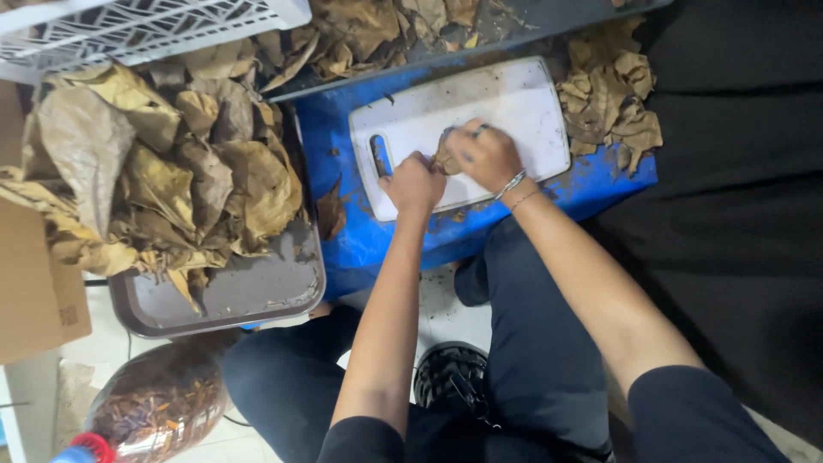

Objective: The person sits and cleans dried leaves by wiping them with a blue cloth on a white cutting board. They pick up leaves from a tray, wipe them, and place them into a white basket.

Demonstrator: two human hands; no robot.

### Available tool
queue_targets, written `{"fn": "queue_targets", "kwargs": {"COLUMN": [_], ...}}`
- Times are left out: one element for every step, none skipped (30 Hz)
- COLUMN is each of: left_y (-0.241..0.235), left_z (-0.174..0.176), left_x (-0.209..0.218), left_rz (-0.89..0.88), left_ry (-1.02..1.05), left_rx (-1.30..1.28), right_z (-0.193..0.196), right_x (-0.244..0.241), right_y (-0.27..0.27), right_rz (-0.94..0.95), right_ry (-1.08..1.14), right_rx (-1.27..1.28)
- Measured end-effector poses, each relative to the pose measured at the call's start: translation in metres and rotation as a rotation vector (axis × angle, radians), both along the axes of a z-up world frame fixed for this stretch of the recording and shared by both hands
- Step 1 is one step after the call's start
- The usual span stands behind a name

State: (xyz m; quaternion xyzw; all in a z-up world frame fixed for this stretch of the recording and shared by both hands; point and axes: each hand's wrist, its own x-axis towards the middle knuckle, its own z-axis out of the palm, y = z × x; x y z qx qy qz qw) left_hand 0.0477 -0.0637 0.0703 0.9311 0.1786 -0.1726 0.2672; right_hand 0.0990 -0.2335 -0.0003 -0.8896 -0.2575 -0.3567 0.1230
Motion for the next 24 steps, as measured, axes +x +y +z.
{"fn": "queue_targets", "kwargs": {"left_y": [0.000, -0.001, -0.002, -0.001, 0.000, -0.001, -0.002, -0.001, 0.000, 0.000, 0.000, 0.000, -0.001, -0.001, -0.001, 0.000, 0.001, 0.002, 0.002, 0.003, 0.003, 0.003, 0.003, 0.004], "left_z": [-0.001, -0.002, -0.007, -0.010, -0.013, -0.015, -0.017, -0.018, -0.016, -0.016, -0.015, -0.011, -0.007, -0.003, -0.005, -0.007, -0.009, -0.011, -0.012, -0.012, -0.014, -0.017, -0.021, -0.023], "left_x": [0.000, -0.001, -0.003, -0.002, -0.001, -0.001, -0.001, 0.000, 0.001, 0.001, 0.001, 0.000, -0.001, -0.002, -0.001, -0.001, -0.001, -0.003, -0.004, 0.000, -0.001, -0.006, -0.010, -0.013], "left_rz": [-0.002, -0.001, -0.002, -0.002, -0.002, 0.002, 0.005, 0.007, 0.009, 0.009, 0.008, 0.004, 0.007, 0.014, 0.012, 0.017, 0.021, 0.022, 0.016, 0.011, 0.013, 0.010, 0.006, 0.003], "left_ry": [-0.020, -0.041, -0.034, -0.038, -0.042, -0.044, -0.041, -0.038, -0.039, -0.039, -0.039, -0.034, -0.037, -0.042, -0.041, -0.048, -0.055, -0.057, -0.051, -0.056, -0.068, -0.195, -0.322, -0.315], "left_rx": [0.002, 0.003, -0.002, 0.003, 0.008, 0.008, 0.006, 0.008, 0.011, 0.003, -0.005, -0.007, -0.007, -0.007, -0.009, -0.018, -0.026, -0.026, -0.029, -0.033, -0.032, -0.019, -0.005, -0.004], "right_z": [0.004, 0.009, 0.013, 0.018, 0.023, 0.016, 0.009, 0.001, 0.000, -0.002, -0.005, -0.002, 0.001, 0.004, 0.012, 0.020, 0.028, 0.018, 0.009, 0.000, 0.010, 0.018, 0.025, 0.030], "right_x": [-0.008, -0.015, -0.014, -0.008, -0.003, 0.004, 0.011, 0.017, 0.018, 0.016, 0.013, 0.005, -0.004, -0.010, -0.014, -0.017, -0.021, -0.016, -0.011, 0.001, 0.001, -0.002, -0.005, -0.008], "right_y": [0.009, 0.018, 0.014, 0.013, 0.012, 0.000, -0.011, -0.021, -0.021, -0.022, -0.024, -0.012, 0.000, 0.012, 0.012, 0.015, 0.017, 0.008, -0.001, -0.009, -0.018, -0.027, -0.036, -0.044], "right_rz": [0.081, 0.165, 0.164, 0.069, -0.027, -0.023, -0.153, -0.284, -0.282, -0.172, -0.062, -0.067, 0.058, 0.185, 0.183, 0.171, 0.159, 0.159, -0.005, -0.168, -0.166, -0.189, -0.211, -0.214], "right_ry": [0.061, 0.121, 0.129, 0.097, 0.066, 0.064, 0.091, 0.118, 0.118, 0.083, 0.047, 0.051, 0.079, 0.103, 0.104, 0.224, 0.343, 0.342, 0.358, 0.361, 0.349, 0.302, 0.255, 0.262], "right_rx": [-0.009, -0.018, -0.022, -0.041, -0.060, -0.060, -0.003, 0.058, 0.061, 0.091, 0.121, 0.119, 0.083, 0.048, 0.046, 0.028, 0.009, 0.010, 0.006, 0.003, 0.005, 0.185, 0.365, 0.366]}}
